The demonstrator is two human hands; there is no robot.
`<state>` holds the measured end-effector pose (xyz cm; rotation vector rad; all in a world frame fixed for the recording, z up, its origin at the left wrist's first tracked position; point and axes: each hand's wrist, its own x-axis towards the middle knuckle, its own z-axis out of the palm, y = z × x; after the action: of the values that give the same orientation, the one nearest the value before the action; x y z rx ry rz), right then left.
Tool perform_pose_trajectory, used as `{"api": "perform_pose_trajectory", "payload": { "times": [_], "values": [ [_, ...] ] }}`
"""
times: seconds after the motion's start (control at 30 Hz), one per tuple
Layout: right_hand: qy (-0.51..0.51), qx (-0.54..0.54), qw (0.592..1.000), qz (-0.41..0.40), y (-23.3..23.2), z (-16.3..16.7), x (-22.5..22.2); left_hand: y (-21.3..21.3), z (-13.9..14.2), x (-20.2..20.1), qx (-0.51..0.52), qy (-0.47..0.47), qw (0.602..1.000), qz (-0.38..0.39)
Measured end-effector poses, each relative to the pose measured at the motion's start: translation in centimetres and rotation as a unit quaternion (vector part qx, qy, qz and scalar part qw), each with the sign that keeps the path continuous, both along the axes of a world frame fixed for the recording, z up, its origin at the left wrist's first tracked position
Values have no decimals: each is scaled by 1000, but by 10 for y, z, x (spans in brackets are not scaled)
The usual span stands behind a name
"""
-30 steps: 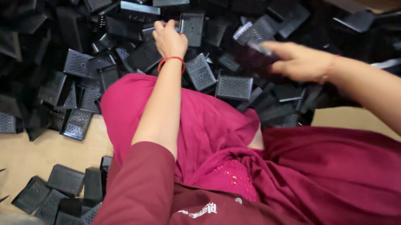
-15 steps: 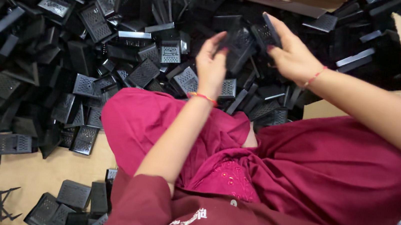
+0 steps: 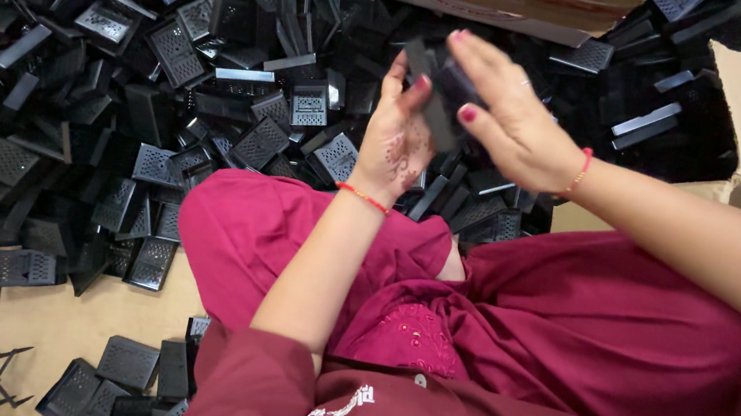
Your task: The person sits on the floor beside a large pile of black plastic enclosures, picks up individual parts, turns them over in both hands, and places them back into the pile, repeating this handling cycle throughout the episode.
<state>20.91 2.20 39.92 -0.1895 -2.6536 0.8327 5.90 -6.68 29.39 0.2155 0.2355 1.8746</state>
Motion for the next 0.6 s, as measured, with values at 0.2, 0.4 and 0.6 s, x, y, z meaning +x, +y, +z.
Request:
{"api": "perform_pose_trajectory", "payload": {
  "times": [0.2, 0.4, 0.6],
  "values": [
    [7, 22, 1000, 3, -4, 4, 2, -17, 16, -6, 64, 86, 993, -45],
    [41, 34, 999, 3, -9, 5, -3, -21, 21, -7, 61, 107, 992, -20],
    [48, 30, 998, 14, -6, 0, -7, -20, 18, -8, 45, 144, 989, 10]
  ]
}}
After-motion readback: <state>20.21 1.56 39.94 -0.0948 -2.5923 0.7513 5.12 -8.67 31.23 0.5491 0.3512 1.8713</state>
